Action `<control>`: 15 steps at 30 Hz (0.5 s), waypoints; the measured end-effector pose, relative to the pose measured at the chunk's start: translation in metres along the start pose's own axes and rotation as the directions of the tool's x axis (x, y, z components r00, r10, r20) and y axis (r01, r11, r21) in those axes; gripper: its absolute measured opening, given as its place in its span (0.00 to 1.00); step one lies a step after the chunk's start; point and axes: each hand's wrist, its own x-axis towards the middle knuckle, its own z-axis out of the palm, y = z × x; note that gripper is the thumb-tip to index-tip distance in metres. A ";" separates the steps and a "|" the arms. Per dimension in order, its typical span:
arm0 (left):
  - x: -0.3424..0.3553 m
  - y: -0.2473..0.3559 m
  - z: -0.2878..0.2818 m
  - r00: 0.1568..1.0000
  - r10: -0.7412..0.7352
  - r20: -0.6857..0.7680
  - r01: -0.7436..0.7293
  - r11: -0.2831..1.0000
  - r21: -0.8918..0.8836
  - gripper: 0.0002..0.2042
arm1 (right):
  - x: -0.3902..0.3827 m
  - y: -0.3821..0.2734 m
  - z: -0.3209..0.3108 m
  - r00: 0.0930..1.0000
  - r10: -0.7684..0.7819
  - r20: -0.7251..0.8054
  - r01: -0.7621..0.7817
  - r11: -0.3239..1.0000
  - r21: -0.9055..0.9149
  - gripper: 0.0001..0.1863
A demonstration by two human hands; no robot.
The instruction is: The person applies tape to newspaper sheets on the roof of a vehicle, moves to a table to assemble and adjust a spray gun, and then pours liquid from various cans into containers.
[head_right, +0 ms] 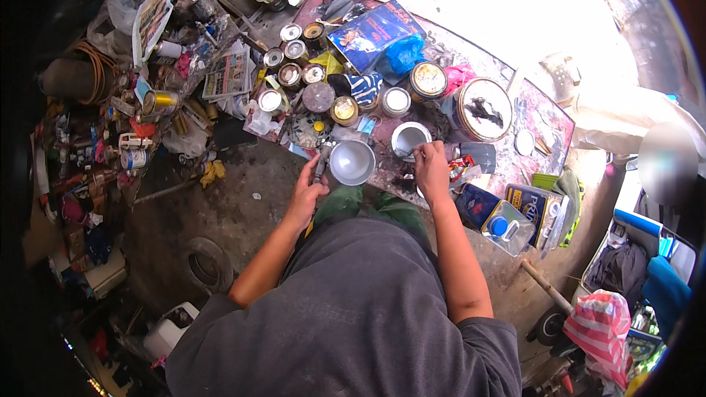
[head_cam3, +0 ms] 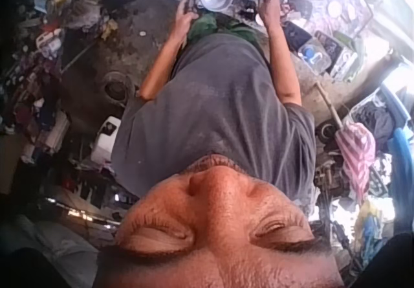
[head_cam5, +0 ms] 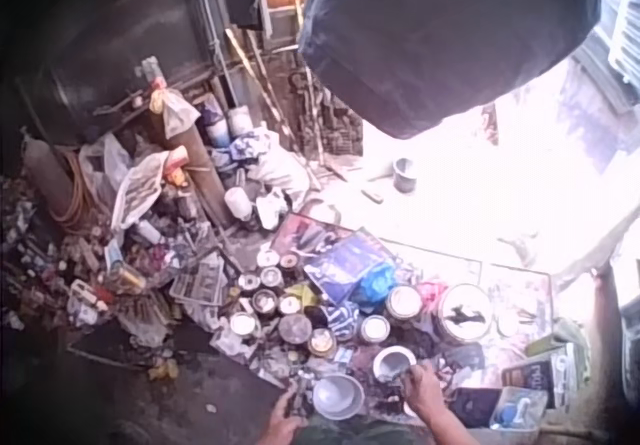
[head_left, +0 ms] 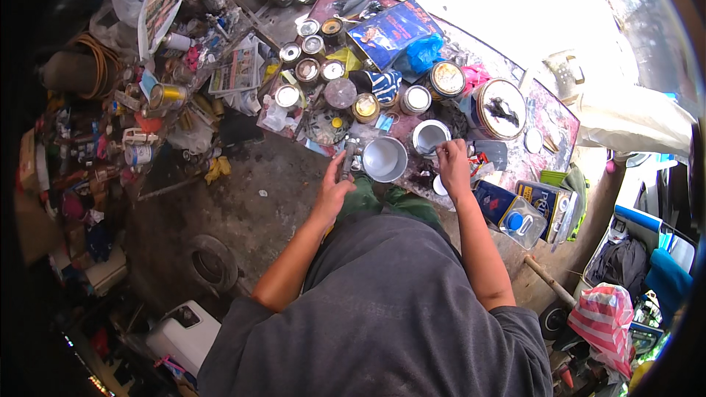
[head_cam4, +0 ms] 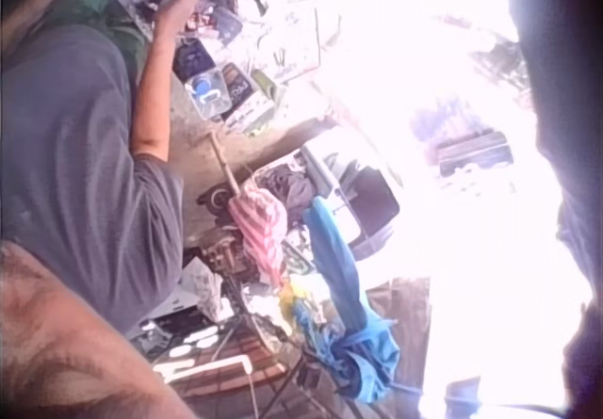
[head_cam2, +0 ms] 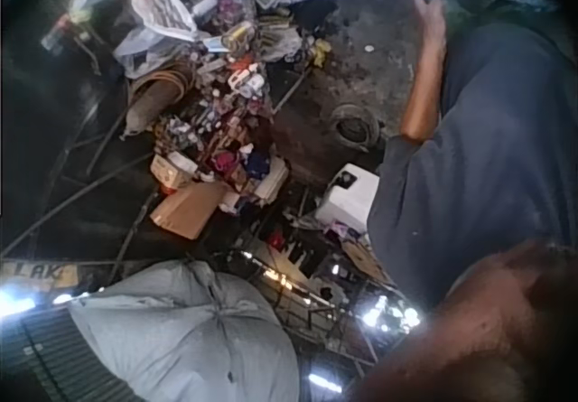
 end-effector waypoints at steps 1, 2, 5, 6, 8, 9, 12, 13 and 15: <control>0.000 0.001 0.001 1.000 -0.014 0.006 0.014 1.000 0.004 0.37 | 0.002 0.000 -0.004 1.000 0.012 -0.028 -0.010 0.999 0.051 0.05; 0.001 0.001 0.001 1.000 -0.022 0.003 0.022 1.000 0.003 0.37 | 0.004 -0.001 -0.008 0.998 0.026 -0.056 -0.020 0.995 0.102 0.05; 0.002 -0.003 0.003 0.999 -0.033 -0.016 0.033 0.999 -0.007 0.37 | 0.006 -0.007 -0.029 0.990 0.090 -0.107 -0.069 0.979 0.191 0.05; 0.002 -0.005 0.003 0.999 -0.028 -0.022 0.028 0.999 -0.016 0.37 | 0.005 -0.009 -0.037 0.986 0.121 -0.115 -0.094 0.971 0.220 0.05; 0.003 -0.010 0.001 0.999 -0.013 -0.037 0.012 0.999 -0.036 0.37 | 0.000 -0.009 -0.048 0.964 0.217 -0.156 -0.168 0.946 0.278 0.06; 0.006 -0.012 0.000 1.000 -0.005 -0.031 0.004 0.999 -0.046 0.37 | -0.006 -0.002 -0.051 0.938 0.295 -0.184 -0.223 0.915 0.336 0.06; 0.007 -0.012 -0.003 0.999 0.005 -0.036 -0.006 0.999 -0.049 0.36 | -0.024 0.075 -0.031 0.882 0.368 -0.294 -0.280 0.912 0.301 0.09; 0.007 -0.011 -0.004 0.999 0.007 -0.037 -0.009 0.999 -0.053 0.36 | -0.032 0.096 -0.022 0.854 0.430 -0.292 -0.346 0.890 0.297 0.10; 0.003 -0.009 -0.005 0.998 0.014 -0.059 -0.018 0.998 -0.067 0.37 | -0.043 0.109 -0.014 0.799 0.544 -0.256 -0.500 0.838 0.218 0.12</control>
